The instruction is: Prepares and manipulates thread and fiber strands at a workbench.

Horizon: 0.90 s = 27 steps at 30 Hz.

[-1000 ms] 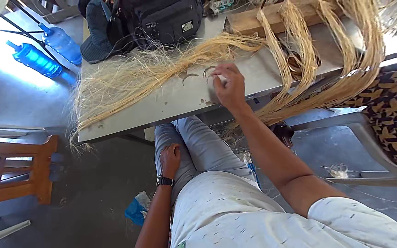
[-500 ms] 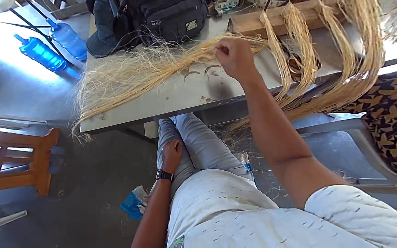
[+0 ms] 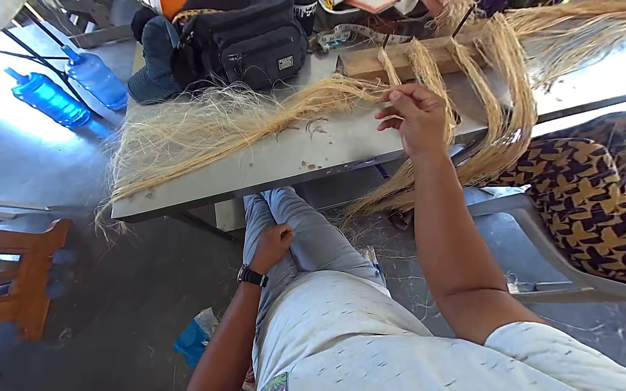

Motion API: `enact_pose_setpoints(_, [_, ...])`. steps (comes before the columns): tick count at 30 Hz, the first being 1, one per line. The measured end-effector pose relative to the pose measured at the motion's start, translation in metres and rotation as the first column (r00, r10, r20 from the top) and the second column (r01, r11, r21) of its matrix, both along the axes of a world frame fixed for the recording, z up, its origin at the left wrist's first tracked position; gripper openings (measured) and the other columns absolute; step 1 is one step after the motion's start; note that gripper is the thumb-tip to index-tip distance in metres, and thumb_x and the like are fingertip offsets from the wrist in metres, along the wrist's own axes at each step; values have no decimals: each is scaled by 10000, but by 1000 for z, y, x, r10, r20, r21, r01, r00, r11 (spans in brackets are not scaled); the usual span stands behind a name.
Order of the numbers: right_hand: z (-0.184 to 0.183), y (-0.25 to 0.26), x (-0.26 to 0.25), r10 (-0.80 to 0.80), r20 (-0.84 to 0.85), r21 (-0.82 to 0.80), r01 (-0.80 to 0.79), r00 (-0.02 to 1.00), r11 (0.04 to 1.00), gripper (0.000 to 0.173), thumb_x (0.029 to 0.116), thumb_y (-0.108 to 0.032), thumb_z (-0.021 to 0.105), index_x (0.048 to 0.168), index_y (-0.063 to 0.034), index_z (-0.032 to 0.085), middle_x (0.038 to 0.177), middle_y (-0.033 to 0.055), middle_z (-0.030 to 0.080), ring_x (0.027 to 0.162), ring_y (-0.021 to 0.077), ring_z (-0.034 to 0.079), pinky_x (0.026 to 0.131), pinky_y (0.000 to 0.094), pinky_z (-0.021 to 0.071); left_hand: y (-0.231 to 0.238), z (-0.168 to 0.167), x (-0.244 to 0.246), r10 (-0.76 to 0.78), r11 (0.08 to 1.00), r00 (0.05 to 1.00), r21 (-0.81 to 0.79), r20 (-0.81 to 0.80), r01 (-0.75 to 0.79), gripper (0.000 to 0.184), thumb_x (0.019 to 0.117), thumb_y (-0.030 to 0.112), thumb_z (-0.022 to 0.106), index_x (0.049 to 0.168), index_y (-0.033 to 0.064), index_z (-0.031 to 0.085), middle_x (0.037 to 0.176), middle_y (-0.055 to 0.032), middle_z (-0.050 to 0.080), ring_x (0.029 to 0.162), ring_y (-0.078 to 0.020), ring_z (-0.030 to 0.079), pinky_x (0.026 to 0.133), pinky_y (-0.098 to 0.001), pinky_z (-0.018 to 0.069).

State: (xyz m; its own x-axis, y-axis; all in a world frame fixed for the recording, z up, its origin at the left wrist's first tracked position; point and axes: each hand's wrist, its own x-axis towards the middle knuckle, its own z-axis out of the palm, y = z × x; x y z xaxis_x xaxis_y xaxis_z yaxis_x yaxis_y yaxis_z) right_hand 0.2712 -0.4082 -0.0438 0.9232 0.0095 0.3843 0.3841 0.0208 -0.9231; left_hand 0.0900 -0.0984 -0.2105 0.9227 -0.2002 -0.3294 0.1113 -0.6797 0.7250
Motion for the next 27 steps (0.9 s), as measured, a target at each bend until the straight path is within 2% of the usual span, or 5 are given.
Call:
enact_pose_setpoints(4, [-2,8,-3,114,95,-189,-95,989,977,174,1025,-121,600,1123,-7,687,1109,67,712,835,138,720,702,333,642,-13,101,14,-156,973,961,-134,227,189,328,1069,291,515,1143,39,712,970,-93,725,877,-166,696,849,-392,580])
enact_pose_setpoints(9, [9,29,-1,186,158,-246,-144,970,959,163,1016,-110,620,1119,-3,687,1040,53,717,804,111,717,705,304,643,-14,195,74,-103,993,832,10,545,117,275,1067,224,551,1254,60,667,934,-114,713,762,-228,687,717,-453,591])
enact_pose_setpoints(15, [41,37,20,217,207,-311,-147,954,939,190,1038,-151,599,1112,-2,690,1010,62,734,796,131,725,693,321,640,-31,243,179,-173,970,807,241,564,40,479,1035,300,584,1482,137,525,1005,-154,712,894,-330,702,831,-582,564])
enact_pose_setpoints(20, [68,41,48,181,213,-266,-121,960,956,179,1048,-152,580,1092,-21,693,1036,54,725,813,145,729,702,337,648,-29,262,228,-304,938,806,308,507,160,306,1068,273,520,1131,56,726,958,-142,722,834,-277,711,812,-531,580])
enact_pose_setpoints(27, [59,74,45,-179,365,-275,289,914,917,277,1025,-128,519,1223,-10,672,1186,145,639,821,160,680,689,324,603,1,292,252,-173,979,824,184,540,85,285,1066,266,531,1121,50,709,896,-88,711,702,-164,686,690,-389,603])
